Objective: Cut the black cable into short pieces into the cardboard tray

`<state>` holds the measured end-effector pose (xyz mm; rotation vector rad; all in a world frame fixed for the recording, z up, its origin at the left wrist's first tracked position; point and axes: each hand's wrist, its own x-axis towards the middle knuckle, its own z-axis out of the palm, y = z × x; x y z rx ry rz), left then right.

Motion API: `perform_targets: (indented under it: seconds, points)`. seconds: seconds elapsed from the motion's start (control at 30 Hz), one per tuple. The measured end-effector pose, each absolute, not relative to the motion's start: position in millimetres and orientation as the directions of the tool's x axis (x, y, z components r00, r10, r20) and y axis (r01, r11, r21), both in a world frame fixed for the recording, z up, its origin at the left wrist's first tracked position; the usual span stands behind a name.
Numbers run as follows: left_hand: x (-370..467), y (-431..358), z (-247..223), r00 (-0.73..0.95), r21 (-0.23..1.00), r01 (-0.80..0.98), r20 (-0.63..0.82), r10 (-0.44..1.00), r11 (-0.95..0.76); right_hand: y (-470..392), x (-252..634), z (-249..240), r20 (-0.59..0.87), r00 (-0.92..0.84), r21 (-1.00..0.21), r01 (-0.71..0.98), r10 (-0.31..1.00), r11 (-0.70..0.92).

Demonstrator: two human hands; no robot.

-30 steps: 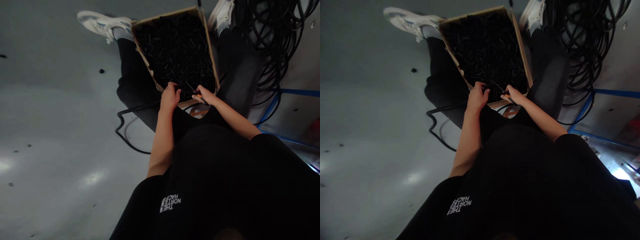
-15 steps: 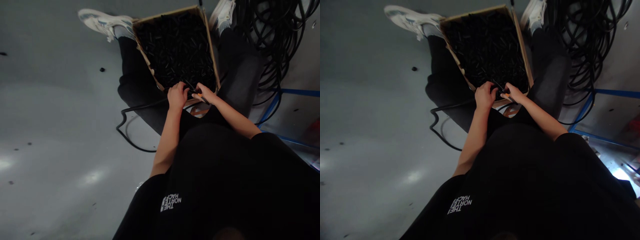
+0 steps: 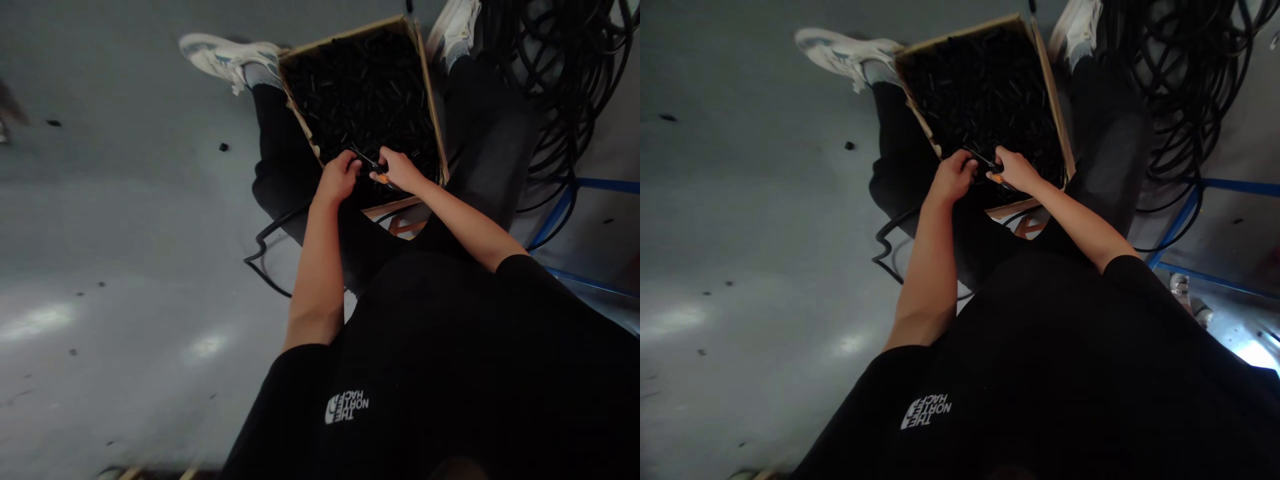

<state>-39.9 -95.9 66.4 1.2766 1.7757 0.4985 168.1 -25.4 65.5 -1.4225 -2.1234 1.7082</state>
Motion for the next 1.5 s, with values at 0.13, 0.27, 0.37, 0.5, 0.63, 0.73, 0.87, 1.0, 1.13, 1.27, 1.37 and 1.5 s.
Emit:
perform_targets:
  seconds: [0.13, 0.27, 0.37, 0.5, 0.63, 0.73, 0.87, 1.0, 1.13, 1.27, 1.37, 1.5]
  points:
    - [-57, -86, 52, 0.025, 0.751, 0.493, -0.518, 0.855, 0.441, -21, 159, 41, -0.487, -0.608, -0.809, 0.584, 0.627, -0.062]
    - [-66, -80, 49, 0.142, 0.747, 0.443, -0.605, 0.783, 0.496, -16, 158, 26, -0.487, -0.633, -0.826, 0.559, 0.602, -0.08]
    - [-72, -75, 51, 0.174, 0.723, 0.399, -0.664, 0.727, 0.564, -13, 163, 24, -0.495, -0.632, -0.828, 0.551, 0.596, -0.103]
    - [-82, -65, 53, 0.123, 0.663, 0.411, -0.72, 0.683, 0.626, -16, 171, 27, -0.542, -0.598, -0.808, 0.563, 0.591, -0.172]
    - [-84, -63, 61, 0.029, 0.685, 0.418, -0.666, 0.745, 0.596, -31, 178, 37, -0.661, -0.49, -0.744, 0.527, 0.568, -0.411]
    - [-71, -72, 75, -0.104, 0.687, 0.495, -0.562, 0.821, 0.532, -44, 183, 54, -0.66, -0.549, -0.749, 0.432, 0.512, -0.503]
    - [-37, -86, 94, -0.204, 0.616, 0.593, -0.508, 0.837, 0.519, -52, 189, 73, -0.626, -0.58, -0.779, 0.427, 0.522, -0.459]
    - [-7, -99, 101, -0.233, 0.572, 0.623, -0.516, 0.824, 0.534, -51, 195, 80, -0.618, -0.532, -0.773, 0.546, 0.58, -0.323]
    - [3, -110, 101, -0.275, 0.57, 0.629, -0.471, 0.838, 0.528, -48, 200, 82, -0.629, -0.504, -0.738, 0.627, 0.592, -0.25]
    - [7, -120, 107, -0.31, 0.524, 0.683, -0.422, 0.852, 0.509, -50, 201, 82, -0.618, -0.52, -0.742, 0.633, 0.59, -0.22]
    - [15, -124, 111, -0.307, 0.519, 0.699, -0.403, 0.862, 0.491, -53, 197, 78, -0.589, -0.57, -0.772, 0.607, 0.573, -0.191]
    - [20, -123, 107, -0.323, 0.563, 0.641, -0.418, 0.849, 0.521, -57, 187, 70, -0.557, -0.551, -0.789, 0.584, 0.621, -0.19]
